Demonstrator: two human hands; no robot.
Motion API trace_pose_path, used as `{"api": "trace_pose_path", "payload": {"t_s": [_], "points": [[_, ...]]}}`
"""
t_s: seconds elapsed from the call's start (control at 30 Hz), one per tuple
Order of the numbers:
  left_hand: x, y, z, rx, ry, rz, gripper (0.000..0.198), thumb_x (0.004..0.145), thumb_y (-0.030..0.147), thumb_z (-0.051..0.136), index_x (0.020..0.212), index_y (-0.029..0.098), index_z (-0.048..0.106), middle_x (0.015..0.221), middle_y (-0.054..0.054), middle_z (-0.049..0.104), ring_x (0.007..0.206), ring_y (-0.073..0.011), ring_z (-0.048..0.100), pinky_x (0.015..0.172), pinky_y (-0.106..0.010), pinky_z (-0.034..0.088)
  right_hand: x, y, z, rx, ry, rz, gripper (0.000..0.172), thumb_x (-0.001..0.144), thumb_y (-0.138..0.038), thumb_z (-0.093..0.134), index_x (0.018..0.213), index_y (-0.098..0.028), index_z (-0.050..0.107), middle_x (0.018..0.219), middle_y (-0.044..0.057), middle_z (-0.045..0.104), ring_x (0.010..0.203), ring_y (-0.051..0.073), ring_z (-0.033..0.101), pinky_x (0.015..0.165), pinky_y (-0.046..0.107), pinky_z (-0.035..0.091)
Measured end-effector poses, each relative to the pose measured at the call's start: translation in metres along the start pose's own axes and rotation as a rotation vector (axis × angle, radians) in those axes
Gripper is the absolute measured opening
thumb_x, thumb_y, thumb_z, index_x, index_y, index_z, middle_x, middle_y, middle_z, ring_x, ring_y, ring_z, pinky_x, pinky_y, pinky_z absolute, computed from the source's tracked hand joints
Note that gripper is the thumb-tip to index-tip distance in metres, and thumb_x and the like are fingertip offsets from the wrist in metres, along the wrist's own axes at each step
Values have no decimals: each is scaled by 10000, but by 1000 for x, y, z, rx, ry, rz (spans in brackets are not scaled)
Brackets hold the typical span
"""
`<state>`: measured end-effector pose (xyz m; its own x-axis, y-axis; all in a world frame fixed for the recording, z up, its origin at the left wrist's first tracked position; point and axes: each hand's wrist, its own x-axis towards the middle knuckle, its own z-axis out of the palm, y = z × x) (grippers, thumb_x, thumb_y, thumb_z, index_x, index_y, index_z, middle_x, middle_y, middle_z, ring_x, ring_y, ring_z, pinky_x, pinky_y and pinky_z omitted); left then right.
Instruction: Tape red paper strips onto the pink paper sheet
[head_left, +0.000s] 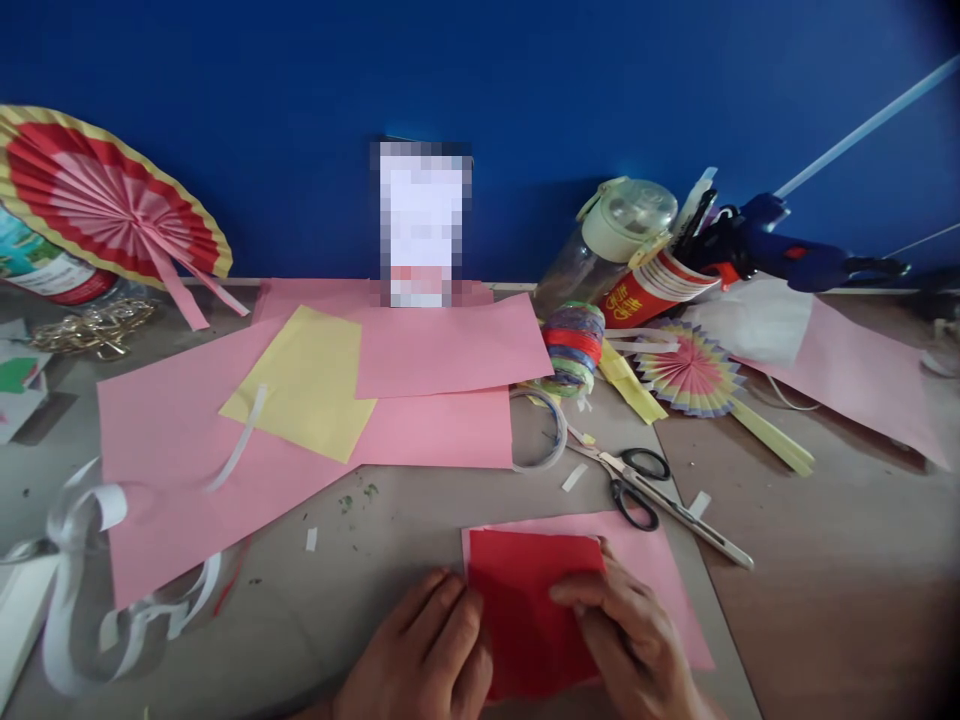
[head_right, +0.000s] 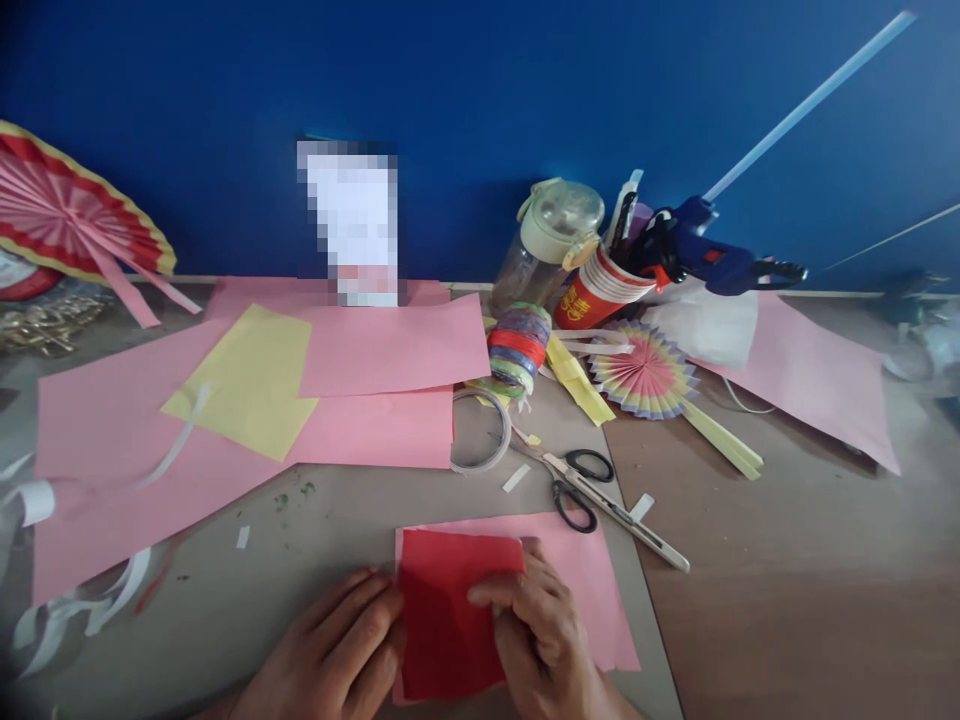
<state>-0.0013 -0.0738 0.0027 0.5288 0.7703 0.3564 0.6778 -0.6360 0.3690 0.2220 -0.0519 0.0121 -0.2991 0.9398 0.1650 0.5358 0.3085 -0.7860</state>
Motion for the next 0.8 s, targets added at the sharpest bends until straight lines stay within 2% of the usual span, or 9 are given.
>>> {"api": "trace_pose_path", "payload": {"t_s": [0.1, 0.2, 0.27, 0.43, 0.63, 0.8], "points": [[-2, 0, 4, 29, 13, 16, 241, 874, 107, 417, 802, 173, 638, 921, -37, 659, 933, -160, 603, 970, -303, 441, -4, 3, -3, 24, 21, 34, 256, 794, -69, 453, 857, -253, 619, 697, 1, 657, 606, 159, 618, 558, 258, 484], [-7, 1, 8, 82, 26, 56, 206, 868, 127, 447, 857, 168, 648, 919, -32, 664, 934, -168, 605, 969, -310, 436, -5, 4, -6, 64, 24, 45, 262, 806, -66, 449, 852, -257, 623, 652, -3, 636, 560, 157, 605, 545, 262, 491], [-13, 1, 11, 117, 9, 84, 188, 861, 139, 464, 901, 163, 646, 929, -46, 667, 949, -179, 608, 955, -325, 449, -3, 4, -6, 63, 9, 21, 266, 795, -59, 456, 853, -260, 619, 656, -11, 641, 560, 154, 604, 579, 272, 498], [-25, 0, 11, 172, -85, 103, 190, 864, 157, 462, 954, 140, 629, 1007, -99, 660, 993, -193, 608, 926, -335, 478, 5, 1, -1, -38, 6, -15, 267, 767, -51, 455, 869, -255, 594, 694, -26, 671, 624, 160, 626, 809, 356, 461], [-18, -1, 4, 145, -58, 106, 219, 858, 112, 431, 935, 137, 634, 967, -95, 655, 975, -183, 618, 911, -310, 499, 6, 2, 0, -76, -2, -34, 274, 758, -61, 462, 904, -250, 596, 709, -15, 674, 611, 160, 620, 816, 367, 441], [-16, -1, 3, 137, -31, 83, 228, 852, 96, 425, 915, 139, 640, 955, -90, 648, 957, -176, 615, 897, -293, 504, 7, 1, -6, 5, -13, -49, 299, 751, -36, 468, 886, -276, 586, 710, -29, 676, 614, 156, 630, 819, 357, 465]]}}
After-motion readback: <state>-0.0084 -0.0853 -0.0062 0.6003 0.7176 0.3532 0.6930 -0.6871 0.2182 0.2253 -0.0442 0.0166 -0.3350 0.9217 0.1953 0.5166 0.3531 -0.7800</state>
